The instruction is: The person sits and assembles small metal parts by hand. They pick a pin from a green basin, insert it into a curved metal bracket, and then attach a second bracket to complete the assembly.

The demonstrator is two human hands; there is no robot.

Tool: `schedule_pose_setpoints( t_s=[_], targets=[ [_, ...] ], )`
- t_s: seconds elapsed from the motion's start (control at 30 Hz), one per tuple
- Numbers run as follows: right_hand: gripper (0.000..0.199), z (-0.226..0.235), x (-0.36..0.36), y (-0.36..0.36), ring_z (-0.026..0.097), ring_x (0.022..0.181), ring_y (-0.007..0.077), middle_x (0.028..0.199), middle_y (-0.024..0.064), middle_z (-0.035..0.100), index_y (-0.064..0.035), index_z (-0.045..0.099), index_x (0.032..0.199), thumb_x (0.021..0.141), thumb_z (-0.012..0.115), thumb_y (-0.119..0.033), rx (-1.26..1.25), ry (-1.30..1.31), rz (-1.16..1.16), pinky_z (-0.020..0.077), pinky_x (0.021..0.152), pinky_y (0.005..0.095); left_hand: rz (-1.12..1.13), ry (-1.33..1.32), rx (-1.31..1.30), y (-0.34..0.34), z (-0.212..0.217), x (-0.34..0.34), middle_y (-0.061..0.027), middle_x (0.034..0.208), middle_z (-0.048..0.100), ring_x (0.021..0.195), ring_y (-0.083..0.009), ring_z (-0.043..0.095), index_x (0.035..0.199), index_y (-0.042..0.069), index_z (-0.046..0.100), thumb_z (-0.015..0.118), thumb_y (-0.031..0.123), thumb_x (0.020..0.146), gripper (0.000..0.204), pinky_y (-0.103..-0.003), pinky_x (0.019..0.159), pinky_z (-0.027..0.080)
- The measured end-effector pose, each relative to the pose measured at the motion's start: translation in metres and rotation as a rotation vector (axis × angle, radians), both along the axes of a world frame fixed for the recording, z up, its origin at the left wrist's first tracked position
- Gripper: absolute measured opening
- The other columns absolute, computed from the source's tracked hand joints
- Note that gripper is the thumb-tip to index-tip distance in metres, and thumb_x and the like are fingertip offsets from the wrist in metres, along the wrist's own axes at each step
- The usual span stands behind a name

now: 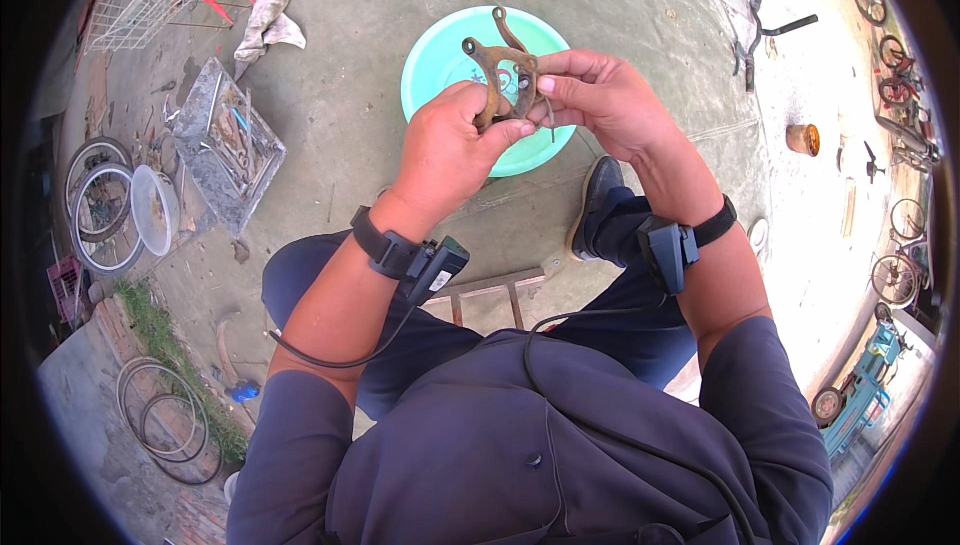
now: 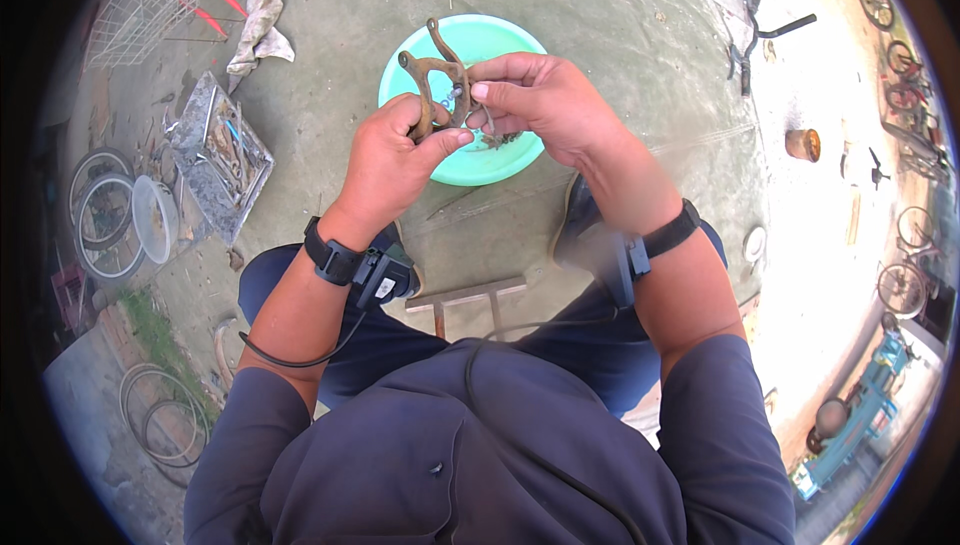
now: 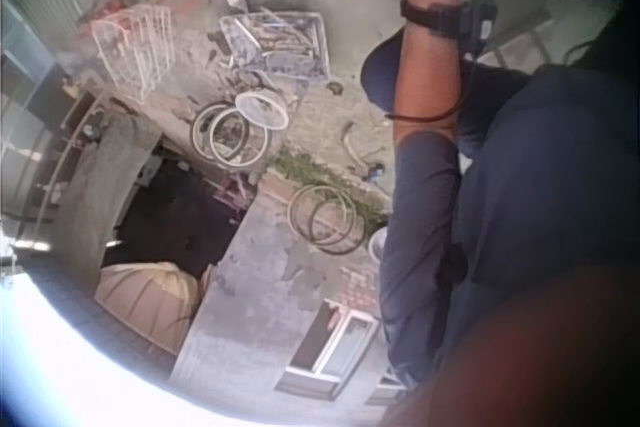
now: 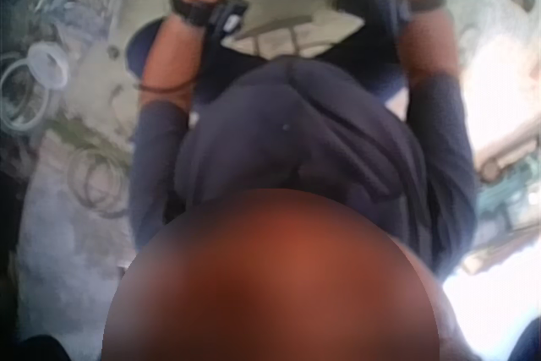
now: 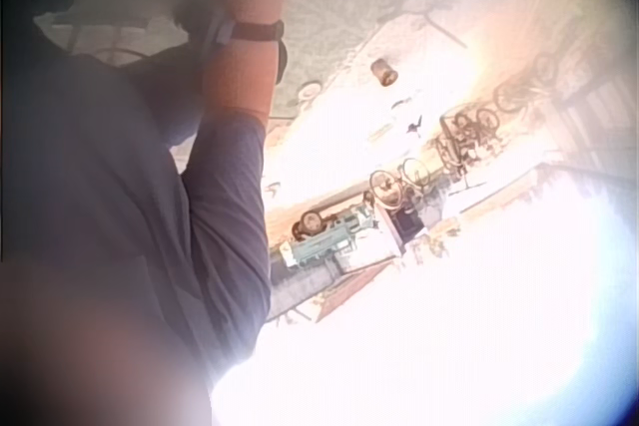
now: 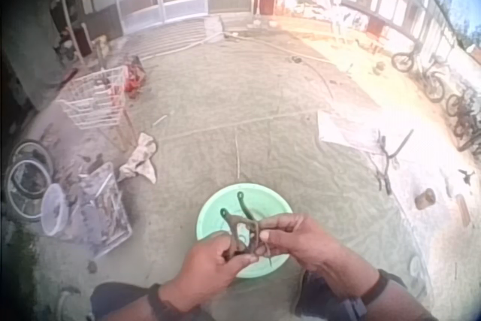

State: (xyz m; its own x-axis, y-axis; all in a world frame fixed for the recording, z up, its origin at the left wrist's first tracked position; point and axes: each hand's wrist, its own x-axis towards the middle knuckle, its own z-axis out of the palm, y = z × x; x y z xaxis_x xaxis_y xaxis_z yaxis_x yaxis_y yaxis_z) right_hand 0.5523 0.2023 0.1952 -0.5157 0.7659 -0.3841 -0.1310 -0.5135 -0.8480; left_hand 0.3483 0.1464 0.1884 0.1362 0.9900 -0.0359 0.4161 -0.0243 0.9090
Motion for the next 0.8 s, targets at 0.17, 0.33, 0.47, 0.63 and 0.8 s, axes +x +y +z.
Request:
schedule_pose_setpoints(
  t_s=[0.17, 0.33, 0.47, 0.63, 0.8],
  targets=[
    [0.029, -0.004, -0.002, 0.001, 0.068, 0.085, 0.0159, 0.098, 0.0107, 0.07, 0.0031, 0.066, 0.113, 0.091, 0.068, -0.015, 0.02, -0.112, -0.088, 0.055, 0.076, 0.0299, 0.006, 0.024, 0.026, 0.0, -0.002, -0.001, 0.0, 0.068, 0.048, 0.063, -0.0101, 0.043, 0.084, 0.0, 0.062, 0.08, 0.018, 0.081, 0.026, -0.029, 0.057, 0.04],
    [0.027, -0.003, 0.001, 0.003, 0.068, 0.085, 0.0161, 0.097, 0.0102, 0.071, 0.0018, 0.065, 0.114, 0.091, 0.067, -0.014, 0.038, -0.17, -0.168, 0.0556, 0.077, 0.0289, 0.036, -0.02, -0.012, 0.003, 0.001, -0.001, 0.0003, 0.067, 0.049, 0.062, -0.0094, 0.042, 0.083, 0.0, 0.061, 0.079, 0.019, 0.082, 0.026, -0.028, 0.056, 0.039],
    [0.025, 0.003, 0.012, 0.016, 0.07, 0.086, 0.017, 0.098, 0.0103, 0.071, 0.0001, 0.065, 0.115, 0.094, 0.065, -0.013, 0.1, -0.213, -0.266, 0.0569, 0.078, 0.0288, -0.023, 0.002, -0.011, 0.002, 0.011, -0.011, -0.0009, 0.068, 0.048, 0.064, -0.0096, 0.044, 0.077, 0.001, 0.055, 0.075, 0.014, 0.083, 0.025, -0.028, 0.056, 0.039],
    [0.027, 0.012, 0.023, 0.019, 0.069, 0.087, 0.0146, 0.098, 0.0084, 0.071, -0.0007, 0.067, 0.113, 0.091, 0.069, -0.016, 0.142, -0.197, -0.221, 0.0549, 0.078, 0.0277, -0.24, 0.088, 0.056, 0.004, 0.015, -0.03, -0.0102, 0.074, 0.05, 0.059, -0.0203, 0.047, 0.076, -0.001, 0.051, 0.068, 0.015, 0.084, 0.024, -0.035, 0.056, 0.04],
    [0.027, 0.014, 0.019, 0.015, 0.068, 0.087, 0.0131, 0.097, 0.0085, 0.072, -0.0013, 0.068, 0.113, 0.09, 0.069, -0.016, 0.164, -0.15, -0.049, 0.0546, 0.078, 0.0274, -0.438, 0.046, -0.038, 0.002, 0.022, -0.031, -0.009, 0.07, 0.048, 0.06, -0.0193, 0.047, 0.075, 0.001, 0.047, 0.066, 0.015, 0.086, 0.027, -0.033, 0.056, 0.039]
  ],
)
